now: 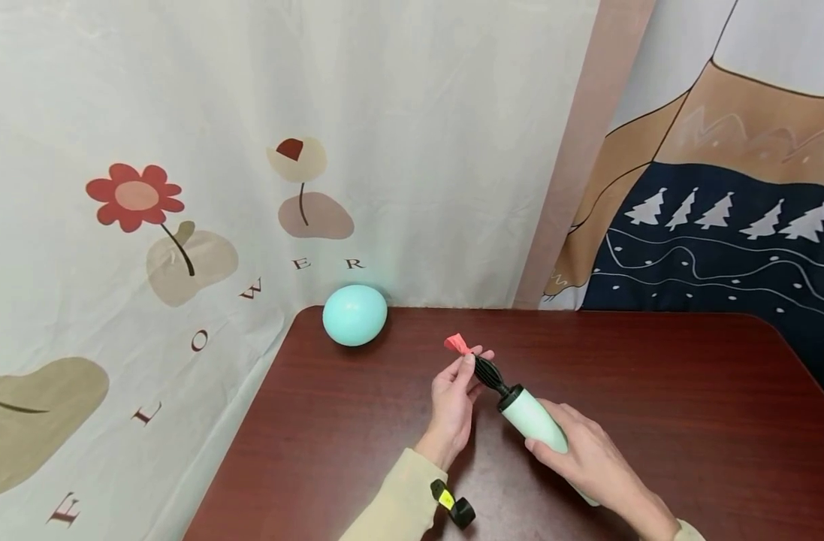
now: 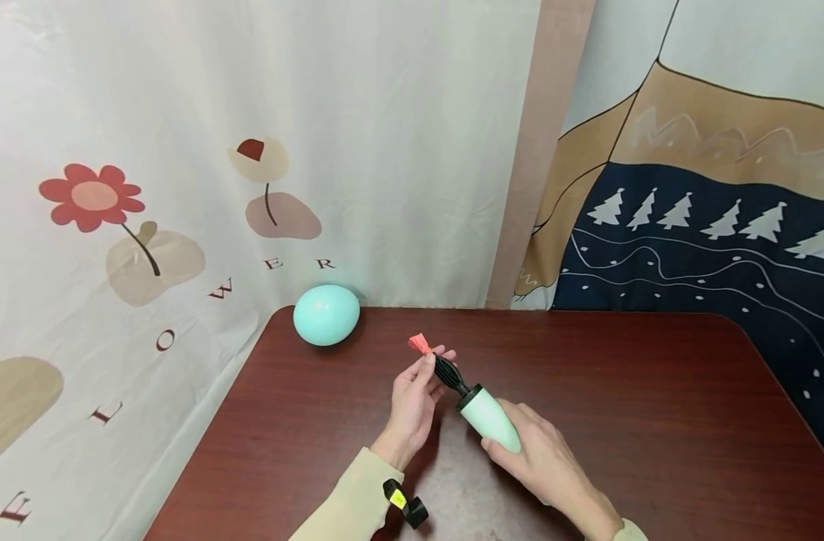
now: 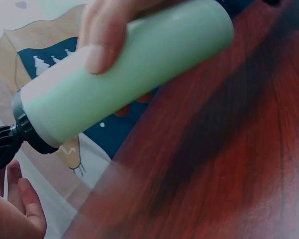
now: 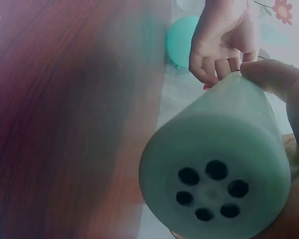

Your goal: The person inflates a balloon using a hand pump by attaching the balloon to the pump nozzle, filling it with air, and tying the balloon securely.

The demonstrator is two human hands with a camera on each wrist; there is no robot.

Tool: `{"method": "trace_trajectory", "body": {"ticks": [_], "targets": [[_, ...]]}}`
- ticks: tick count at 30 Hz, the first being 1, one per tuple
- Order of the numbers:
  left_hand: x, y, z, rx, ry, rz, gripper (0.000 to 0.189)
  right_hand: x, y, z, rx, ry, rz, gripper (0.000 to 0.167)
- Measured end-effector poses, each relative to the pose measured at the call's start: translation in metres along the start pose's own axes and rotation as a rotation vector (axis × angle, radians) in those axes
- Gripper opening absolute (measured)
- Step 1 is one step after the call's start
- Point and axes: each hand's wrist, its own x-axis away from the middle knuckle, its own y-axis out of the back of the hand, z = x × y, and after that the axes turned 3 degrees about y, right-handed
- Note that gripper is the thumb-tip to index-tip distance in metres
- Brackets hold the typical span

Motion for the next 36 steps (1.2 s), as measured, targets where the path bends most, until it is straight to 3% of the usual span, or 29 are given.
{"method": "trace_trajectory", "body": {"ticks": [6,9,12,16,18,20,31,36], "targets": [[0.002,-0.001,-0.008,0.016,-0.041,0.008,0.042,0.0,0.0,0.0,0.015,-0.017,-0.027,0.052],[0.002,0.003,-0.009,-0.038,-0.099,-0.033,0.037,-0.001,0.001,0.001,0.014,-0.046,-0.028,0.053],[0.0,0.01,-0.01,-0.254,-0.273,-0.079,0.024,0.0,0.002,0.002,0.014,-0.063,-0.03,0.053],[-0.007,0.02,-0.015,-0.655,-0.623,-0.12,0.011,-0.001,0.002,0.002,0.016,-0.057,-0.034,0.052],[-0.012,0.023,-0.018,-0.782,-0.762,-0.125,0.01,-0.001,0.002,0.002,0.015,-0.056,-0.033,0.052],[-0.016,0.025,-0.021,-0.857,-0.849,-0.126,0.008,-0.002,0.002,0.002,0.012,-0.057,-0.03,0.052],[-0.02,0.031,-0.028,-1.132,-1.013,-0.135,0.002,-0.001,0.001,0.003,0.01,-0.03,-0.019,0.054],[-0.023,0.029,-0.031,-1.244,-1.108,-0.124,0.011,-0.001,0.0,0.003,0.025,-0.027,-0.029,0.054]]}}
